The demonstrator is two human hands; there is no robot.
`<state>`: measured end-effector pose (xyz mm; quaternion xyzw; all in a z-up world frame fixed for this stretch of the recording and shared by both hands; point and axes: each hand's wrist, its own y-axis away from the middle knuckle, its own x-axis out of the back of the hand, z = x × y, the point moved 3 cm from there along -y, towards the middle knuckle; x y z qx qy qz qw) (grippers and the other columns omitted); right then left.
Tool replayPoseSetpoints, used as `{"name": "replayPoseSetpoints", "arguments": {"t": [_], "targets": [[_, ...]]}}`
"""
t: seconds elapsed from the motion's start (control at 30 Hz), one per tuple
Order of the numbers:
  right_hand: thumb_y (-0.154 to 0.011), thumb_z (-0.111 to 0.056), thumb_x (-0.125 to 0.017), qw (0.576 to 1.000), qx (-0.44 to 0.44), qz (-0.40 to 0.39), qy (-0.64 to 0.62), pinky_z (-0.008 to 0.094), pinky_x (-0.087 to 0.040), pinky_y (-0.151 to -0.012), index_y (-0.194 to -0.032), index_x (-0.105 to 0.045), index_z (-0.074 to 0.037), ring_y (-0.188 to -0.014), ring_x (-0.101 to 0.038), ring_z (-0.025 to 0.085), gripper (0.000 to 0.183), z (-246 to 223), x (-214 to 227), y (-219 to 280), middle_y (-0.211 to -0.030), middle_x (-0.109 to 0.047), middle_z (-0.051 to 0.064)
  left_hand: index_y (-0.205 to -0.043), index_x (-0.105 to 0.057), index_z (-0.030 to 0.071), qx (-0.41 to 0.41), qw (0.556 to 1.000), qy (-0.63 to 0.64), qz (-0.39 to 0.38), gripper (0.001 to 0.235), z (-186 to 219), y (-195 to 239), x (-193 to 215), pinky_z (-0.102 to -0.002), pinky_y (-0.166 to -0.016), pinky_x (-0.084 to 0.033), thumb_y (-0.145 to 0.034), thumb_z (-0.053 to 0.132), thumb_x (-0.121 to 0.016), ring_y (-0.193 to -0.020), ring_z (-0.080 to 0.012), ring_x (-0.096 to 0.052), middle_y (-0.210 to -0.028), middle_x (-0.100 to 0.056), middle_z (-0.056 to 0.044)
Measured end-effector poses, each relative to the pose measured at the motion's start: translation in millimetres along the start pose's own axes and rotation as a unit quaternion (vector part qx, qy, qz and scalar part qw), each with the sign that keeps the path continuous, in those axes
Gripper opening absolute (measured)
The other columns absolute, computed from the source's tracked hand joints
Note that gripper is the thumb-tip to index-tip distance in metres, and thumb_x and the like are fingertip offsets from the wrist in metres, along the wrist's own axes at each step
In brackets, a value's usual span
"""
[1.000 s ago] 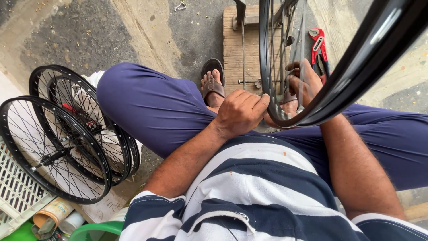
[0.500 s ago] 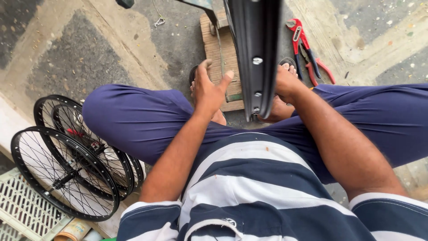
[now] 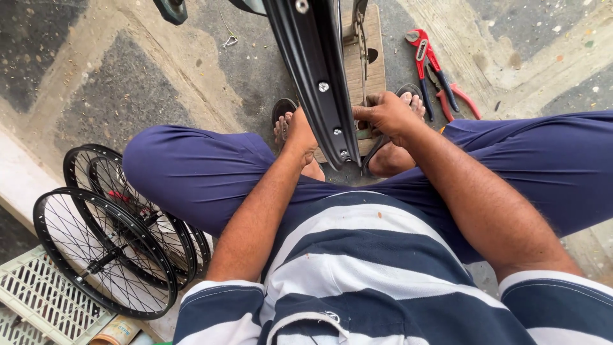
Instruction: The person sits on the ground and mounts a bicycle wheel onto a truing stand. They use two pairs of pliers to adjust the tension of the spokes, rotating the wheel periodically to check alignment and make further adjustments.
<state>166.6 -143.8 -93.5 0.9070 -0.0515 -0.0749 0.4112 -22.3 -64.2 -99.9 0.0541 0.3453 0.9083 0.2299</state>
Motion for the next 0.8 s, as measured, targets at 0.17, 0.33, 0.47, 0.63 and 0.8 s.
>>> {"name": "replayPoseSetpoints", "arguments": {"t": [0.17, 0.33, 0.47, 0.63, 0.8], "targets": [[-0.093, -0.023, -0.073, 0.999, 0.000, 0.009, -0.041, 0.026, -0.046, -0.051, -0.090, -0.070, -0.003, -0.060, -0.056, 0.009, 0.020, 8, 0, -5, -0.074, -0.063, 0.002, -0.120, -0.063, -0.001, 0.014, 0.985, -0.164, 0.055, 0.033, 7, 3, 2, -0.025, -0.064, -0.055, -0.093, 0.014, -0.073, -0.080, -0.0106, -0.069, -0.094, -0.073, -0.007], [-0.098, -0.034, -0.060, 0.995, -0.026, 0.021, -0.090, 0.028, -0.048, -0.053, -0.098, -0.069, -0.006, -0.060, -0.060, 0.012, 0.030, 22, 6, -9, -0.076, -0.065, 0.002, -0.131, -0.056, 0.002, 0.027, 0.996, -0.078, 0.045, 0.040, -4, 2, 0, -0.023, -0.059, -0.054, -0.096, 0.018, -0.066, -0.071, -0.0080, -0.067, -0.086, -0.072, -0.005], [-0.101, -0.043, -0.057, 0.995, -0.031, 0.034, -0.087, 0.031, -0.050, -0.058, -0.103, -0.067, -0.005, -0.064, -0.060, 0.014, 0.039, 27, 11, -11, -0.078, -0.064, 0.004, -0.132, -0.052, 0.000, 0.060, 0.995, -0.080, 0.029, 0.047, 3, 5, -3, -0.023, -0.052, -0.047, -0.095, 0.021, -0.070, -0.065, -0.0082, -0.061, -0.078, -0.067, -0.005], [-0.102, -0.046, -0.053, 0.996, -0.028, 0.056, -0.070, 0.030, -0.051, -0.058, -0.101, -0.068, -0.005, -0.064, -0.062, 0.013, 0.043, 16, 11, -5, -0.076, -0.064, 0.004, -0.132, -0.053, 0.000, 0.065, 0.990, -0.123, 0.031, 0.052, 12, 10, -5, -0.024, -0.053, -0.049, -0.094, 0.029, -0.073, -0.067, -0.0085, -0.061, -0.079, -0.065, -0.004], [-0.106, -0.044, -0.052, 0.987, 0.060, 0.146, 0.003, 0.028, -0.051, -0.058, -0.102, -0.066, -0.002, -0.064, -0.062, 0.013, 0.044, -4, 22, -10, -0.077, -0.065, 0.004, -0.139, -0.048, -0.003, 0.024, 0.992, -0.115, 0.046, 0.069, 16, 14, -5, -0.031, -0.072, -0.059, -0.091, 0.041, -0.071, -0.086, -0.0173, -0.072, -0.098, -0.073, -0.009]]}}
